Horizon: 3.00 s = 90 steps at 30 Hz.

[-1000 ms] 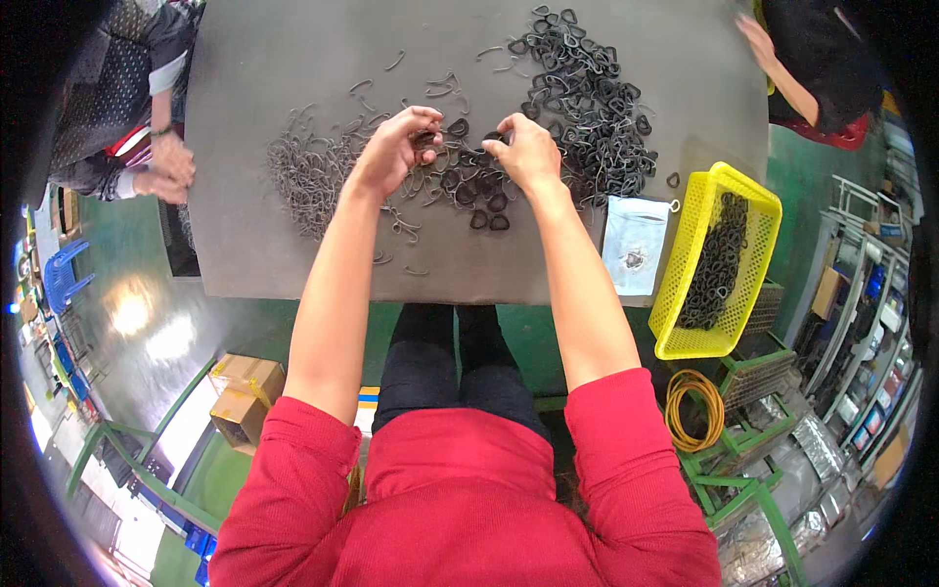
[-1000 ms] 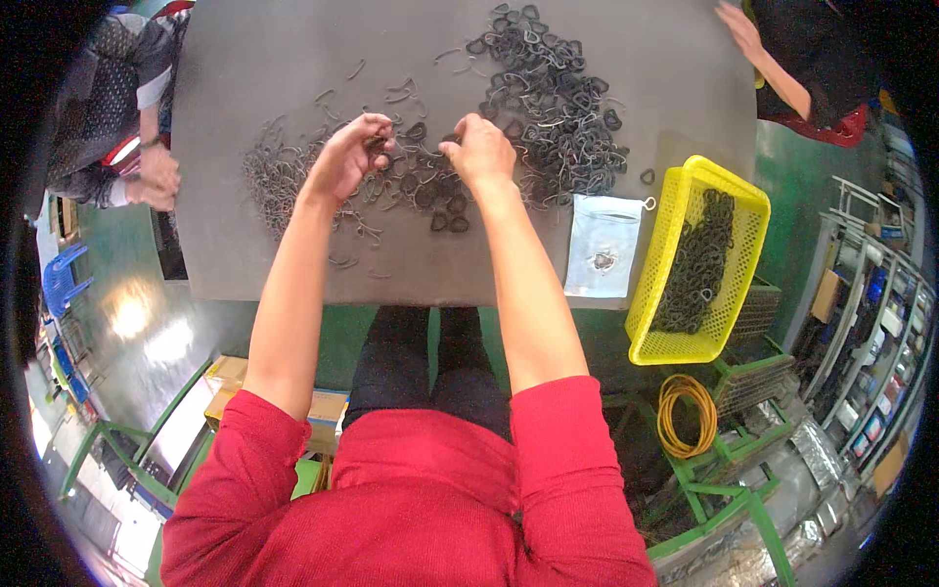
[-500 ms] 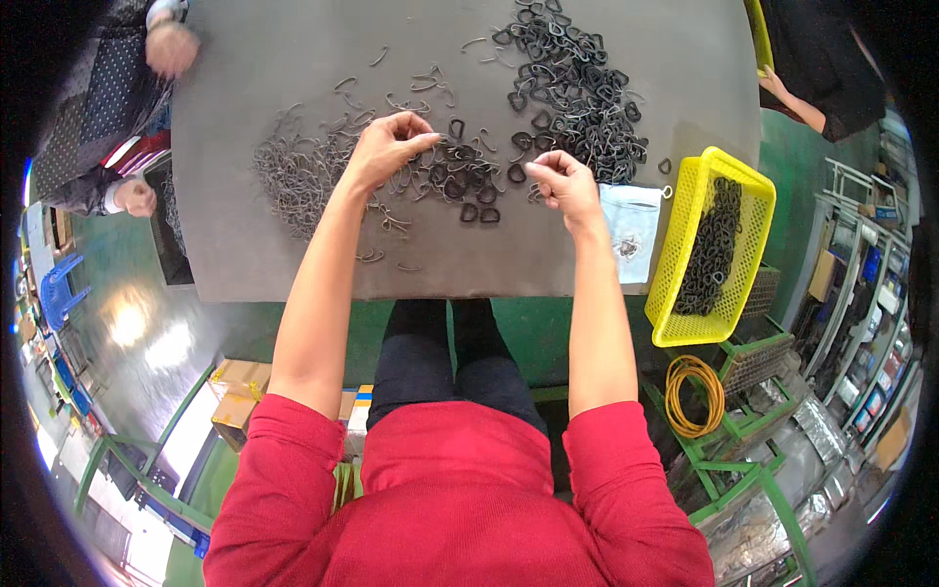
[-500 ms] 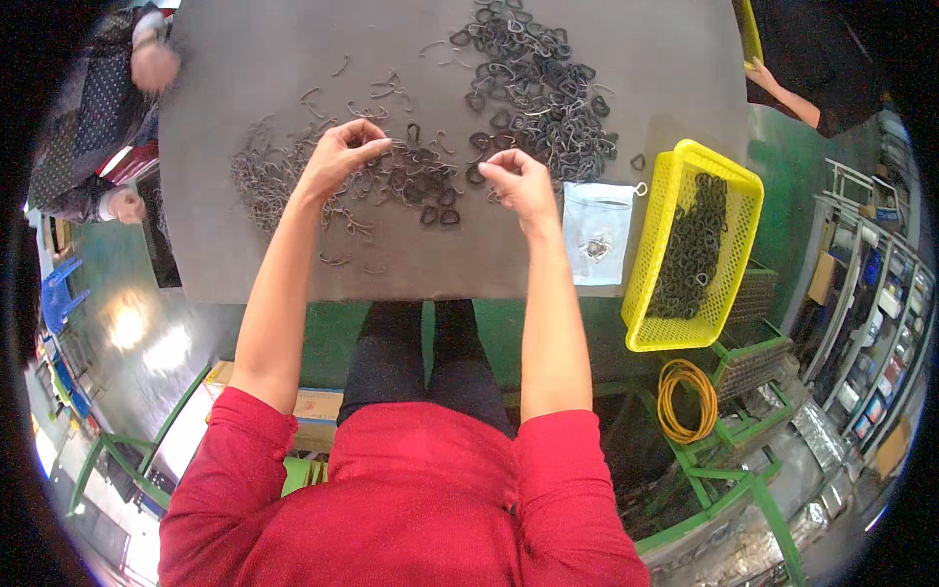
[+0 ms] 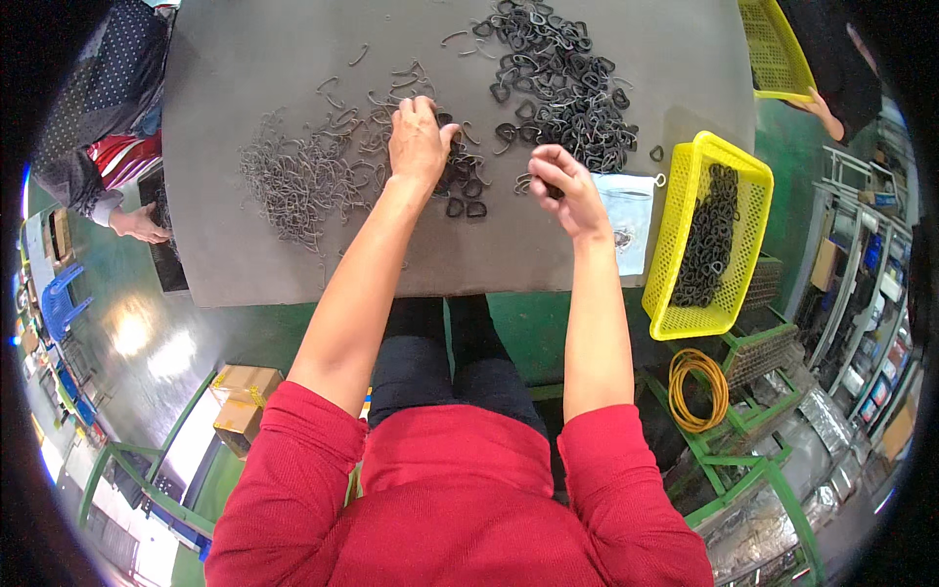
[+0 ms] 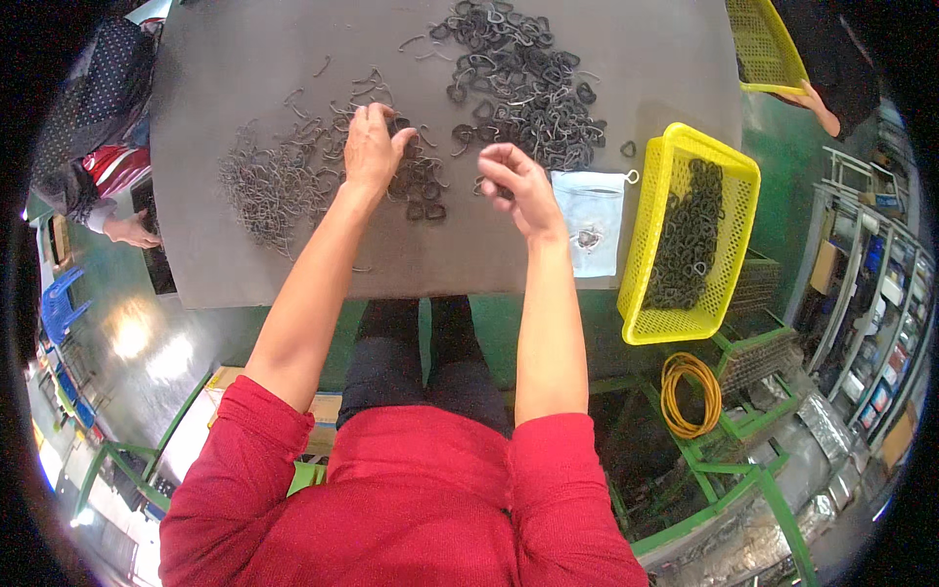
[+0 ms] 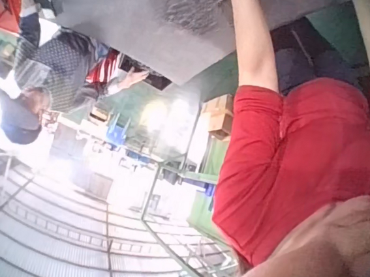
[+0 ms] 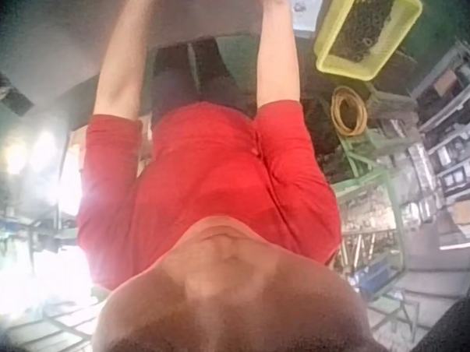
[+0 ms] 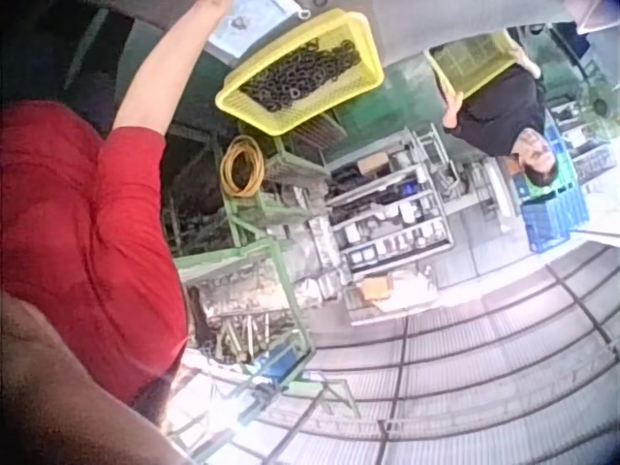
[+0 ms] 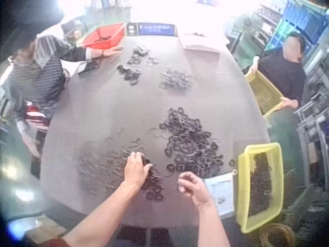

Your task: The person picks up small metal rings and clips from a pile on a table and places them into a yellow basket.

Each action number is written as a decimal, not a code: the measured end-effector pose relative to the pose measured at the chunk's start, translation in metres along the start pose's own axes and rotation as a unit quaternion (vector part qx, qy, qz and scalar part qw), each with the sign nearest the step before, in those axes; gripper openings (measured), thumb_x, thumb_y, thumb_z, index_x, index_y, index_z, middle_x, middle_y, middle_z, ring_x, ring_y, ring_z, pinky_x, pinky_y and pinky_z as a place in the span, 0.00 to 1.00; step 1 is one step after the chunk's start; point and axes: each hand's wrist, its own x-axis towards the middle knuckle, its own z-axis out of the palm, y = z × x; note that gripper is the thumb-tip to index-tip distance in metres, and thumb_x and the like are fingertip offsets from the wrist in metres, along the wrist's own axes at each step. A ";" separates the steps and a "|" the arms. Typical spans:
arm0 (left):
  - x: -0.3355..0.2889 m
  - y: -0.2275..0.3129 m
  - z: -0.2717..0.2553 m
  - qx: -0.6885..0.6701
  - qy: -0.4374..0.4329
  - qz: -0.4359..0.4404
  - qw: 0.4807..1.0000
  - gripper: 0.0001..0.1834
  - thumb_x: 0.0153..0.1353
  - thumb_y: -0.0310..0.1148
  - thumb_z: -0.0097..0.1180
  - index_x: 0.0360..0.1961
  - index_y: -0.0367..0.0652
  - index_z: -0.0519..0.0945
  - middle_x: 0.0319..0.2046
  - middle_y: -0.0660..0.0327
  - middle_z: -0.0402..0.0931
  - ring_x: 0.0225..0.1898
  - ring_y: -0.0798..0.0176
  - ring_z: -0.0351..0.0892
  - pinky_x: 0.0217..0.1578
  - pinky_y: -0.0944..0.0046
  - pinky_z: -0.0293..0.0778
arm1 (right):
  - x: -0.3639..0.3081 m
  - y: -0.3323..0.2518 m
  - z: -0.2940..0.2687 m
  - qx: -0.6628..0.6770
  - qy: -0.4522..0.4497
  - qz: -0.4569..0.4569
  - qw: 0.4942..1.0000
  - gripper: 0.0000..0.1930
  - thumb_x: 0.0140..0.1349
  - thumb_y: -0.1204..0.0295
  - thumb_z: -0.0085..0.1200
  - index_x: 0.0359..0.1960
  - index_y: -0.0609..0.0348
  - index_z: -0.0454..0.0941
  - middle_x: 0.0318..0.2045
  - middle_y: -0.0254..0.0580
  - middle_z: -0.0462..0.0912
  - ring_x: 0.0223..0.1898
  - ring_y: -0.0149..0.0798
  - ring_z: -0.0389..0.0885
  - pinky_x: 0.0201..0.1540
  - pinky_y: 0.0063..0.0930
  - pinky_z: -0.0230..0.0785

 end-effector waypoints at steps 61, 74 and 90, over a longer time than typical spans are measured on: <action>-0.047 0.223 0.007 -0.312 -0.175 0.132 0.924 0.15 0.52 0.30 0.57 0.41 0.39 0.77 0.42 0.51 0.75 0.49 0.50 0.72 0.53 0.57 0.65 | -0.143 -0.076 -0.150 -0.623 0.522 -0.096 0.575 0.21 0.53 0.67 0.57 0.50 0.51 0.69 0.51 0.45 0.67 0.46 0.50 0.74 0.45 0.43 0.69; -0.026 -0.021 -0.030 -0.035 -0.106 0.063 0.992 0.13 0.53 0.29 0.56 0.42 0.46 0.79 0.37 0.60 0.77 0.40 0.59 0.75 0.42 0.62 0.70 | 0.061 0.048 0.081 -0.654 0.147 -0.235 0.704 0.12 0.50 0.68 0.58 0.36 0.54 0.75 0.37 0.41 0.76 0.41 0.45 0.77 0.41 0.38 0.71; -0.041 -0.051 -0.061 -0.028 -0.069 -0.043 0.996 0.16 0.51 0.36 0.60 0.41 0.45 0.75 0.36 0.57 0.74 0.42 0.54 0.74 0.43 0.59 0.70 | 0.047 -0.003 0.051 -0.338 0.010 0.016 0.941 0.15 0.50 0.72 0.62 0.40 0.61 0.74 0.23 0.31 0.76 0.23 0.24 0.73 0.26 0.15 0.64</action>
